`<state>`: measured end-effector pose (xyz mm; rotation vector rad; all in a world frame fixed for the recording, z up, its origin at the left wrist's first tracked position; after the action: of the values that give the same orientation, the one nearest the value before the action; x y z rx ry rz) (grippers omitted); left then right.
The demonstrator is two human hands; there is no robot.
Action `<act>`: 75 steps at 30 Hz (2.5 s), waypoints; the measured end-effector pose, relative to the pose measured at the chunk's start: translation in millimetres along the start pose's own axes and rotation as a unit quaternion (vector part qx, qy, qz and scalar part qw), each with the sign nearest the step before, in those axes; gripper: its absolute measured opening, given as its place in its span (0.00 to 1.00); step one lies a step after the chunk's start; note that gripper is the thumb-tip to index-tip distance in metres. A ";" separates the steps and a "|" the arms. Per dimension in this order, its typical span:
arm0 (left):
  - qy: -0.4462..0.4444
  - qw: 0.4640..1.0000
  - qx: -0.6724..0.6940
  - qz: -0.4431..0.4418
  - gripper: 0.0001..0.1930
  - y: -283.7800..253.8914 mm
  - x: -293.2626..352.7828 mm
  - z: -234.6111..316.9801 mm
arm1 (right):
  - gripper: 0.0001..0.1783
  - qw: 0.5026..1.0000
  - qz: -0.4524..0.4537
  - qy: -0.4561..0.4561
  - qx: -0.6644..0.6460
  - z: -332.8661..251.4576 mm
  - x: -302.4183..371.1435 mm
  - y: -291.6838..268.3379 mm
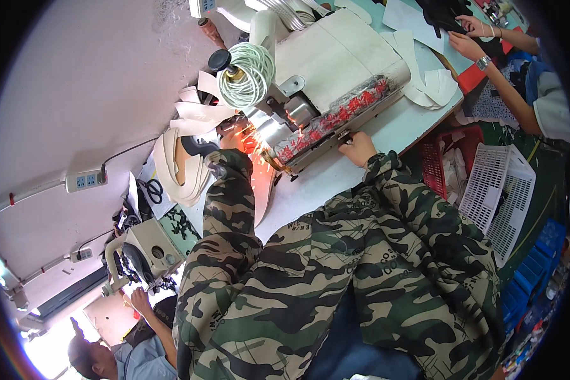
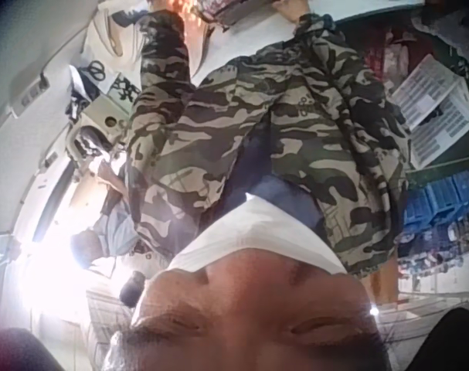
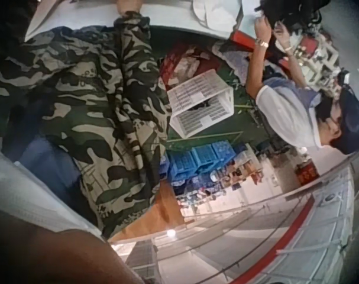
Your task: The person takes curved shoe components from the table, feeds them through an edge-binding machine to apply tape along the border, and folds and shapes the pieces by hand before setting them down.
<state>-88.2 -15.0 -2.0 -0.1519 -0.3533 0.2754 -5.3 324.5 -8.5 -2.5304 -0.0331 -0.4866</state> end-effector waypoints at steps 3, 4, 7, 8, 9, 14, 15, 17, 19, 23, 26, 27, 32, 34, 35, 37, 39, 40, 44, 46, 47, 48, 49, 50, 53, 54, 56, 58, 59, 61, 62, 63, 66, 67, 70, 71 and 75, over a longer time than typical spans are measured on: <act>-0.083 0.995 0.036 -0.029 0.16 3.8 8.1 13.3 | 0.19 1.000 0.004 -0.004 -0.007 0.7 0.9 -2.3; -0.083 0.996 0.026 -0.033 0.16 2.7 8.2 15.9 | 0.20 1.000 -0.006 -0.003 -0.006 -1.4 1.5 -2.1; -0.064 0.997 0.031 -0.031 0.14 2.2 12.9 20.0 | 0.20 1.000 -0.014 -0.004 -0.003 -0.4 -0.9 1.2; -0.048 0.997 0.047 -0.025 0.12 2.4 16.0 21.5 | 0.20 1.000 -0.014 -0.005 -0.003 0.7 -1.7 1.3; -0.031 0.997 0.063 -0.020 0.10 2.7 17.2 23.2 | 0.20 1.000 -0.013 -0.005 -0.003 2.6 -2.3 -0.1; 0.053 0.995 0.066 -0.045 0.16 1.9 20.3 10.6 | 0.20 0.964 -0.177 0.159 -0.116 -0.6 -1.4 0.3; 0.051 0.995 0.066 -0.050 0.16 9.2 29.2 17.3 | 0.20 0.964 -0.173 0.162 -0.117 5.1 -0.2 2.1; 0.022 1.000 -0.007 -0.007 0.16 11.3 53.3 28.7 | 0.20 0.999 -0.012 -0.023 -0.022 3.8 0.6 0.9; 0.099 0.969 -0.226 -0.016 0.22 -2.1 75.5 28.4 | 0.20 0.999 -0.015 -0.029 -0.021 2.7 -0.5 -0.4; 0.210 0.793 -0.571 -0.034 0.34 -13.3 130.8 2.3 | 0.20 0.995 -0.054 -0.021 -0.083 0.5 1.1 -5.3; 0.134 0.784 -0.604 -0.050 0.39 -2.9 154.6 6.0 | 0.20 0.992 -0.084 0.024 -0.096 1.9 -2.4 -4.1; 0.133 0.808 -0.573 -0.042 0.40 -5.9 156.1 2.3 | 0.19 0.980 -0.128 0.082 -0.128 3.1 -3.3 -2.4; 0.146 0.851 -0.504 -0.009 0.29 -25.0 141.3 -16.7 | 0.20 0.993 -0.095 0.016 -0.062 6.2 -6.6 5.6; 0.144 0.875 -0.461 0.004 0.14 -30.7 139.1 -18.8 | 0.21 0.990 -0.105 0.031 -0.084 6.0 -7.8 7.6; 0.144 0.876 -0.461 0.006 0.14 -31.4 136.4 -20.2 | 0.21 0.977 -0.153 0.083 -0.125 9.1 -8.5 9.9; 0.077 0.889 -0.452 0.007 0.08 -35.3 129.0 -26.5 | 0.21 0.956 -0.202 0.132 -0.167 8.2 -6.6 12.8; 0.082 0.873 -0.481 0.015 0.07 -36.8 132.8 -26.0 | 0.22 0.991 -0.105 0.029 -0.079 -2.9 -0.5 10.3; 0.088 0.857 -0.508 0.018 0.07 -35.7 133.8 -21.4 | 0.24 0.989 -0.138 0.035 -0.045 -5.7 -0.7 10.7; -0.008 0.930 -0.365 0.040 0.06 -88.6 131.8 1.1 | 0.25 0.961 -0.059 -0.131 0.235 -51.9 28.7 -36.2; -0.059 0.992 -0.073 -0.089 0.08 -102.2 124.0 26.8 | 0.23 0.975 -0.145 -0.136 0.102 -65.8 42.7 -40.7; -0.066 0.981 0.075 -0.168 0.09 -97.1 126.3 51.3 | 0.21 0.965 -0.226 -0.127 -0.039 -73.8 52.9 -31.6; -0.061 0.969 0.060 -0.232 0.10 -63.7 137.0 84.8 | 0.19 0.940 -0.322 -0.078 -0.083 -99.1 65.9 -30.7; -0.040 0.951 0.007 -0.308 0.09 -37.9 141.1 99.5 | 0.17 0.899 -0.418 -0.033 -0.124 -125.1 78.3 -27.5; 0.016 0.927 -0.056 -0.370 0.09 -12.7 144.1 109.8 | 0.17 0.899 -0.419 -0.036 -0.123 -136.5 80.6 -21.7; -0.013 0.899 -0.071 -0.432 0.07 41.7 150.5 130.4 | 0.14 0.902 -0.373 -0.034 -0.216 -147.5 73.0 -24.8; -0.011 0.898 -0.075 -0.434 0.07 34.2 140.3 128.1 | 0.12 0.930 -0.258 -0.083 -0.247 -143.2 63.6 -30.9; -0.094 0.858 -0.114 -0.492 0.07 20.4 125.3 117.7 | 0.11 0.944 -0.140 -0.127 -0.271 -135.9 59.0 -37.6; -0.075 0.849 -0.162 -0.498 0.08 27.7 112.4 121.5 | 0.10 0.977 -0.005 -0.163 -0.141 -134.5 59.1 -50.8; -0.059 0.837 -0.214 -0.500 0.08 34.3 111.9 129.5 | 0.10 0.978 -0.002 -0.158 -0.139 -133.6 61.5 -50.6; -0.081 0.839 -0.253 -0.475 0.11 36.1 107.2 133.4 | 0.09 0.976 0.032 -0.191 -0.100 -137.0 69.9 -48.4; -0.051 0.846 -0.268 -0.457 0.10 34.6 100.5 127.7 | 0.09 0.976 0.032 -0.189 -0.101 -139.4 71.3 -47.0; -0.021 0.853 -0.283 -0.439 0.09 32.5 95.8 124.0 | 0.08 0.977 0.030 -0.179 -0.112 -141.8 72.8 -46.0; 0.009 0.850 -0.326 -0.415 0.09 34.7 92.8 130.5 | 0.08 0.979 0.027 -0.156 -0.130 -146.7 73.6 -43.7; 0.018 0.851 -0.339 -0.402 0.10 35.1 92.8 134.8 | 0.08 0.979 0.021 -0.147 -0.136 -147.1 73.2 -43.0; 0.020 0.850 -0.333 -0.407 0.10 35.2 102.2 141.8 | 0.08 0.979 0.036 -0.144 -0.137 -138.9 69.9 -42.4; 0.019 0.851 -0.334 -0.406 0.10 33.4 98.9 139.5 | 0.08 0.979 0.035 -0.145 -0.138 -137.3 69.2 -42.7; 0.095 0.824 -0.385 -0.405 0.09 31.9 88.7 132.3 | 0.08 0.978 0.029 -0.153 -0.137 -141.4 74.5 -39.4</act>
<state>-63.6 54.3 142.8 -0.7984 -0.2853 -0.7504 12.0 277.0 148.1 -2.8458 -0.0073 -0.0777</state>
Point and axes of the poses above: each hand's wrist, its own x-axis away from the middle knuckle, its own y-axis out of the palm, z = x × y, the point moved 3 cm from there along -x, towards the middle knuckle, and after that the axes turned 4 degrees about y, right-handed, at the moved point
